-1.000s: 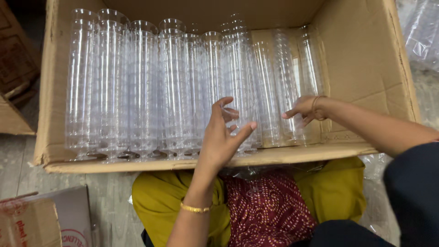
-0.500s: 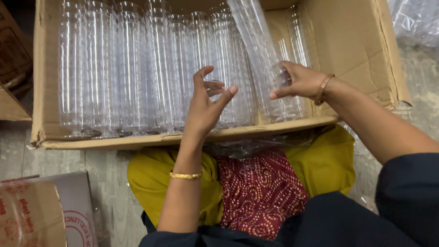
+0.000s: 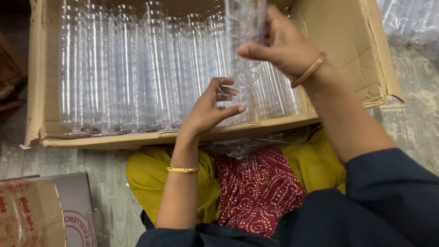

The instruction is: The person sits on the floor and repeatedly picks up stacks of clear plastic glasses from a cardboard box. They place the stacks into a second cardboard box, arranging them in neat rows. The person continues this process, moving glasses from one box to another.

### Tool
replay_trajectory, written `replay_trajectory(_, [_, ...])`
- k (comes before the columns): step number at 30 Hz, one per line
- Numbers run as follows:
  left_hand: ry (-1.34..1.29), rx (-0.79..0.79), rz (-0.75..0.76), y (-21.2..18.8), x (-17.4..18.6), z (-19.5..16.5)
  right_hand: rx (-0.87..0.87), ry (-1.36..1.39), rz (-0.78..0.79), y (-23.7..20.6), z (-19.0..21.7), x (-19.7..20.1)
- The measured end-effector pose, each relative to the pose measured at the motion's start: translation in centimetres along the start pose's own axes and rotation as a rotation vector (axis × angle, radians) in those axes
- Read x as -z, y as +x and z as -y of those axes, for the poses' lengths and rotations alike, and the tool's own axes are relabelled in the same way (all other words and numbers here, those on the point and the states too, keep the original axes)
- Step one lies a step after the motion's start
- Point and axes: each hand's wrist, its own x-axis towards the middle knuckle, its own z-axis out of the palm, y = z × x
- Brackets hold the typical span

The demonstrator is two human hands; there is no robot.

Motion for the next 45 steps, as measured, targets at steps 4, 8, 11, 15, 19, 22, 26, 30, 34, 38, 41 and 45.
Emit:
replay_trajectory(4, [-0.047, 0.041, -0.075, -0.4, 0.3, -0.2, -0.048, 0.018, -0.018, 0.9, -1.9, -3.7])
replay_trajectory(8, [-0.196, 0.131, -0.187, -0.3, 0.6, -0.2, -0.125, 0.023, 0.041, 0.2, -3.8, -6.7])
replay_trajectory(11, [-0.221, 0.092, -0.218, -0.3, 0.8, -0.1, -0.14, 0.035, 0.076, -0.3, -4.7, -7.2])
replay_trajectory(15, [-0.239, 0.049, -0.249, 0.0, 0.9, -0.2, -0.252, 0.195, 0.068, -0.4, -5.4, -6.7])
replay_trajectory(19, [-0.066, 0.091, -0.332, 0.2, 0.6, -0.3, -0.079, -0.106, 0.055, -0.7, -6.2, -6.8])
replay_trajectory(22, [0.104, 0.082, -0.363, -0.1, 0.2, -0.1, -0.088, -0.2, 0.008, -0.6, -6.8, -7.0])
replay_trajectory(26, [0.064, 0.032, -0.246, 0.1, 0.5, 0.4, -0.158, -0.15, -0.006, -0.3, -6.8, -6.2])
replay_trajectory(30, [-0.235, -0.072, -0.056, 0.3, 1.5, 0.3, -0.032, -0.008, 0.095, -0.7, -6.0, -4.8])
replay_trajectory(34, [-0.313, -0.094, -0.132, 0.3, 1.6, -0.3, -0.033, 0.072, 0.095, -0.9, -5.3, -5.0])
replay_trajectory(38, [-0.295, -0.066, -0.261, 0.5, 1.4, -0.9, -0.057, -0.083, -0.1, -1.1, -5.0, -6.2])
replay_trajectory(41, [-0.281, 0.08, -0.336, 0.4, 1.4, -1.1, 0.075, -0.253, -0.202, -1.8, -4.7, -6.9])
replay_trajectory(45, [-0.268, -0.009, -0.381, 0.2, 1.0, -1.2, 0.334, -0.435, -0.216, -2.7, -4.2, -7.4])
